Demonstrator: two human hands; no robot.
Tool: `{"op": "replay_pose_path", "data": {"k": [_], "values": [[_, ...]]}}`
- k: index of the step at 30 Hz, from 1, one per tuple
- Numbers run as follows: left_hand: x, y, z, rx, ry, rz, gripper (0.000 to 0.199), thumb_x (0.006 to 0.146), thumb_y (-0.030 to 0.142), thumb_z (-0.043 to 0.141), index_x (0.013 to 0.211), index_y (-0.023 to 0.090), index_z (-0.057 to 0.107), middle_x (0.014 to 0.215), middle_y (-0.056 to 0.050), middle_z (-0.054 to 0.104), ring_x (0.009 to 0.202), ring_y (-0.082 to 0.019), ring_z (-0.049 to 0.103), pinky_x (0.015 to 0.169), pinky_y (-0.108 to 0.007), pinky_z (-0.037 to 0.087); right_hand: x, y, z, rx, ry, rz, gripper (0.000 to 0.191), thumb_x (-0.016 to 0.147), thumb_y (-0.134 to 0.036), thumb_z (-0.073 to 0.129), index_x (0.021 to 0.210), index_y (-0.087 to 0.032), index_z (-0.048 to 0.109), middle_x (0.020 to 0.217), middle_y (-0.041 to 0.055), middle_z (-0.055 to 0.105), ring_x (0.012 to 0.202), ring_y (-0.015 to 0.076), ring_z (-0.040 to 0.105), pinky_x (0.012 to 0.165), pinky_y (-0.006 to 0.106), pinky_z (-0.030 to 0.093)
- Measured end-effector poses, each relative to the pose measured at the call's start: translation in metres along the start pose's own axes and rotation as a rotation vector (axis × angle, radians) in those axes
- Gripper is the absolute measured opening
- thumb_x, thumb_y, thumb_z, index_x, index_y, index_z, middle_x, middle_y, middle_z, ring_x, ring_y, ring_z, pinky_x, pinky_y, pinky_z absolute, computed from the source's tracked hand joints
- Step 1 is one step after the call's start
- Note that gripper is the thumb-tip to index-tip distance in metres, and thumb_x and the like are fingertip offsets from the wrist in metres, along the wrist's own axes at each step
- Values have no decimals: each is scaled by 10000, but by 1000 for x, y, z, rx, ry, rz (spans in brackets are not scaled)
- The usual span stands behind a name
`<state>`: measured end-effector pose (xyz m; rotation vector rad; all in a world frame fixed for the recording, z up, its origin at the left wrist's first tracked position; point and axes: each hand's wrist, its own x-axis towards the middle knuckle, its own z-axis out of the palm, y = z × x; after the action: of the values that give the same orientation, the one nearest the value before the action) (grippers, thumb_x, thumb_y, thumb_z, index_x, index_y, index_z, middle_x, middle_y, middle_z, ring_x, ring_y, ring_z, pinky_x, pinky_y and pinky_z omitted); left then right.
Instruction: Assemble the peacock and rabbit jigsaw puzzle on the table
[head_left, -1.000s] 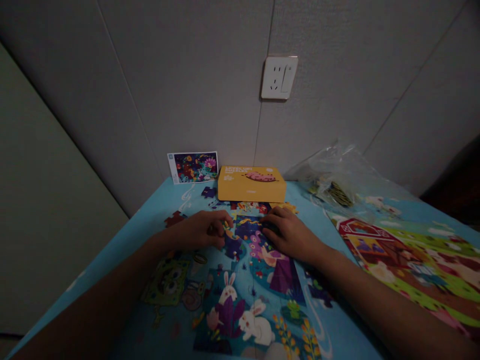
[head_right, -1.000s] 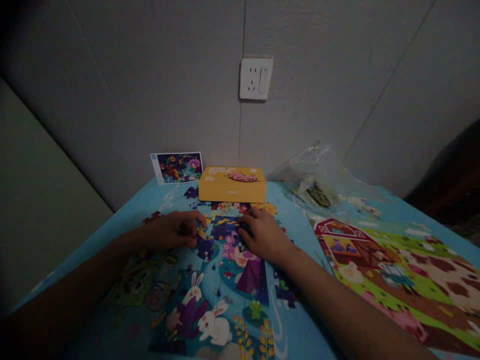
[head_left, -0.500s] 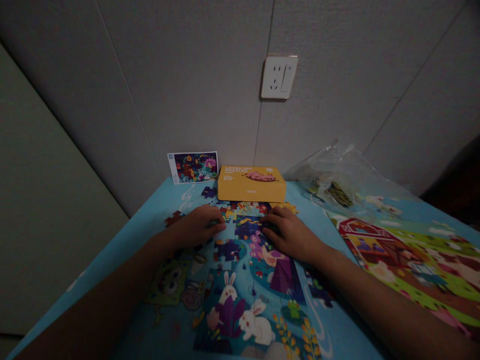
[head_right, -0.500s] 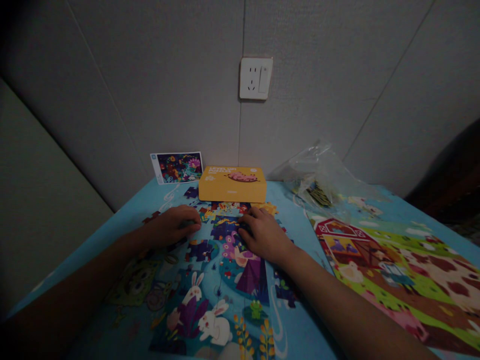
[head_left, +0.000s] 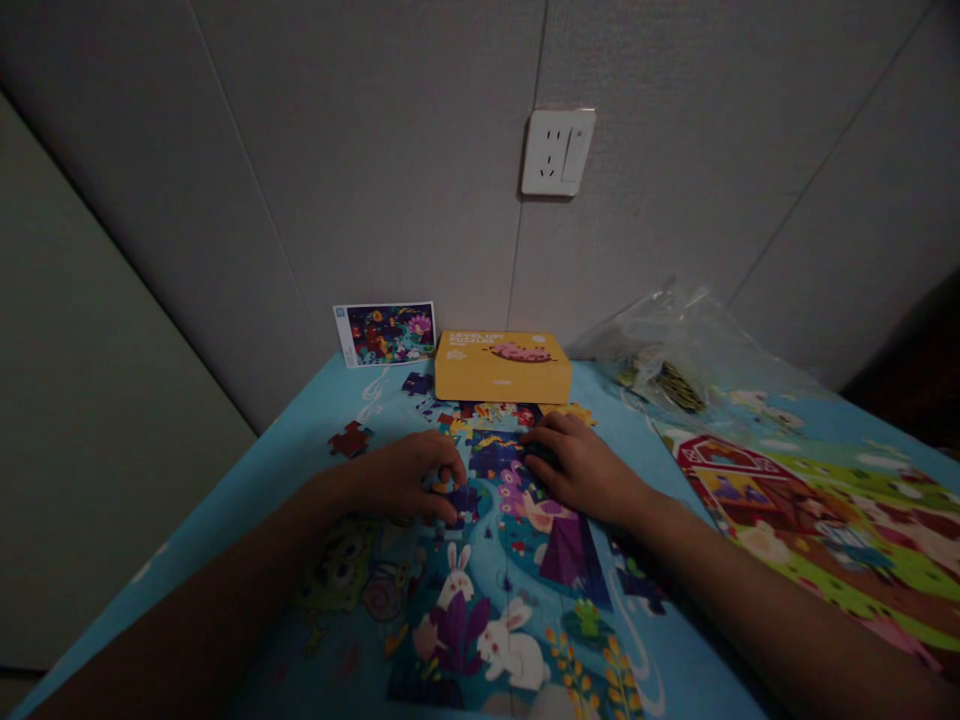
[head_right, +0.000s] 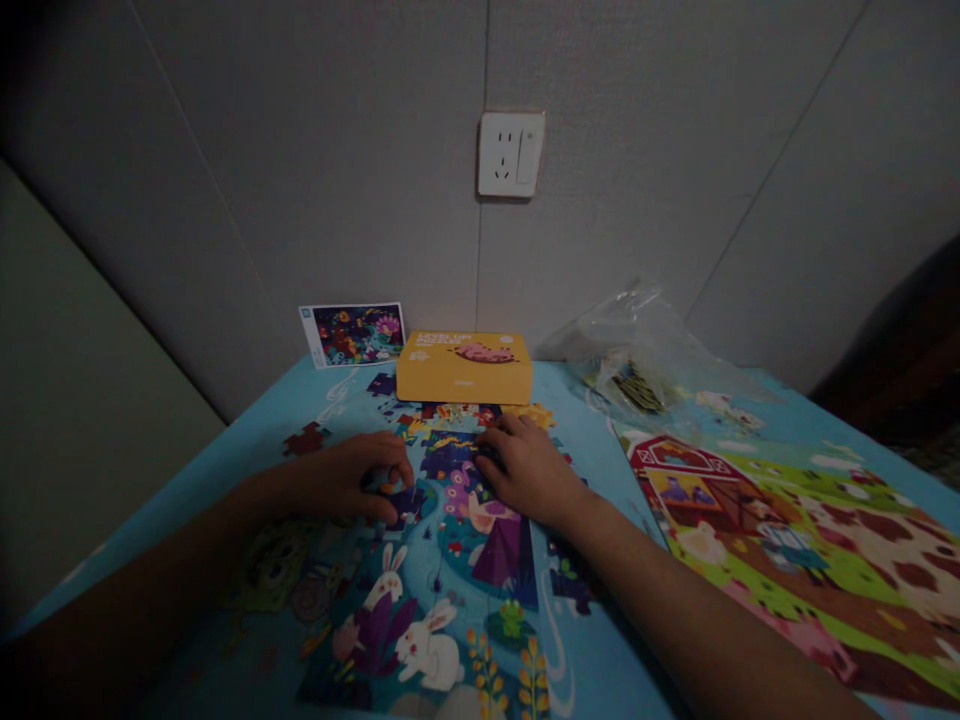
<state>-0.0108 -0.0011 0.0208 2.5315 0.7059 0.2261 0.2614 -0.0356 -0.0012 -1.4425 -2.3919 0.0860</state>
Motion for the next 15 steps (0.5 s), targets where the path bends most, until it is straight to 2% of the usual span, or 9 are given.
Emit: {"op": "replay_pose_path", "data": {"k": [5,10,15], "values": [[-1,2,-1,-19,-8,-30,328,701,325,805,927,173,623,912,-7,594,853,-171,552,764,-248,409,0,1,1,-3,0,0,263,911,-283,542,1090,-156,687,994,124,595,946,235,563,876,377,450],[-1,8,-2,-121,-21,-110,304,689,282,778,903,179,588,800,28,567,735,-142,536,668,-224,405,0,0,0,-3,-5,8,271,915,-280,531,1098,-156,687,998,125,587,949,236,560,879,375,449],[0,7,-1,-221,-22,-125,279,710,332,747,880,184,583,736,39,549,673,-126,518,611,-216,395,0,-1,-1,-7,1,7,267,915,-282,530,1093,-160,689,993,122,586,942,237,560,878,379,448]]}}
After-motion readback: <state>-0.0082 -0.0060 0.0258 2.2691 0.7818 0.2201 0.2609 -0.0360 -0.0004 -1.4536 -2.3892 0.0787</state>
